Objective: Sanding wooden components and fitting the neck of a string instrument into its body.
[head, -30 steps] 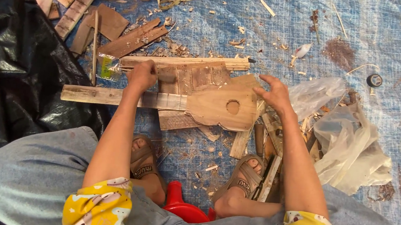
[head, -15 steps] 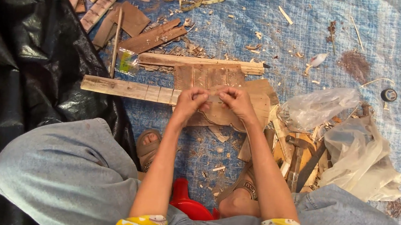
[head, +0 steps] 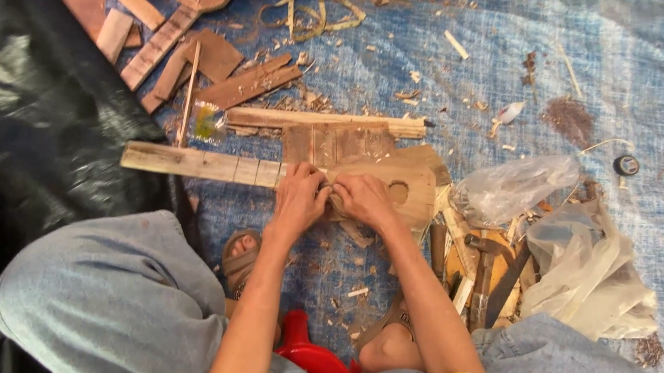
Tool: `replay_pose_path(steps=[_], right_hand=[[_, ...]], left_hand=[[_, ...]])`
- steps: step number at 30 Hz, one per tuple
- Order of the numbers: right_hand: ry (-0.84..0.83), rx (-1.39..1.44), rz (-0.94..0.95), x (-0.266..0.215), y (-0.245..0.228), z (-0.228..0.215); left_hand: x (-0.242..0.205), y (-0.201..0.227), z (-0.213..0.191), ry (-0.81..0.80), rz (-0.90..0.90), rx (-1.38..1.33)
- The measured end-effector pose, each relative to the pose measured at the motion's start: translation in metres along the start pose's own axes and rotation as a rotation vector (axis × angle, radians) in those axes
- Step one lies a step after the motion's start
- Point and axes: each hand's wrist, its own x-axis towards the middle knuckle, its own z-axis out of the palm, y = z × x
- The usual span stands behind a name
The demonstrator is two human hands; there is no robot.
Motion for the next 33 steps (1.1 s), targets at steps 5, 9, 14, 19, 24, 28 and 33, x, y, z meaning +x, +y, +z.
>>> replay_pose_path(steps=[5,9,14,19,24,28,33], right_hand=[[0.079,0.384,-0.021,0.002,0.008,-0.018],[0.181,0.635,-0.05,0.006,0.019,-0.002],[0.161,0.235,-0.151,-0.013,-0.022,-0.037],[0.159,0.14,-0.085,-0.016,-0.026,-0.042],[0.198,0.17,0.006,-0.007,-0.019,-0.034],[0.172,0.113,0.007,-0.004,-0.013,-0.032],[0.18,0.063,0.046,-0.023,-0.042,-0.055]], left_hand=[[0.005,0.017,-0.022,-0.099,0.064,-0.243],[0.005,0.014,-0.015,-0.031,0.119,-0.214],[-0.003,0.001,-0.008,-0.035,-0.047,-0.194],[-0.005,0.004,-0.009,-0.088,-0.066,-0.218],[-0.007,0.034,-0.021,-0.004,-0.246,-0.163],[-0.01,0.043,-0.025,0.049,-0.295,-0.198],[-0.01,0.031,-0.031,0.02,-0.224,-0.421]])
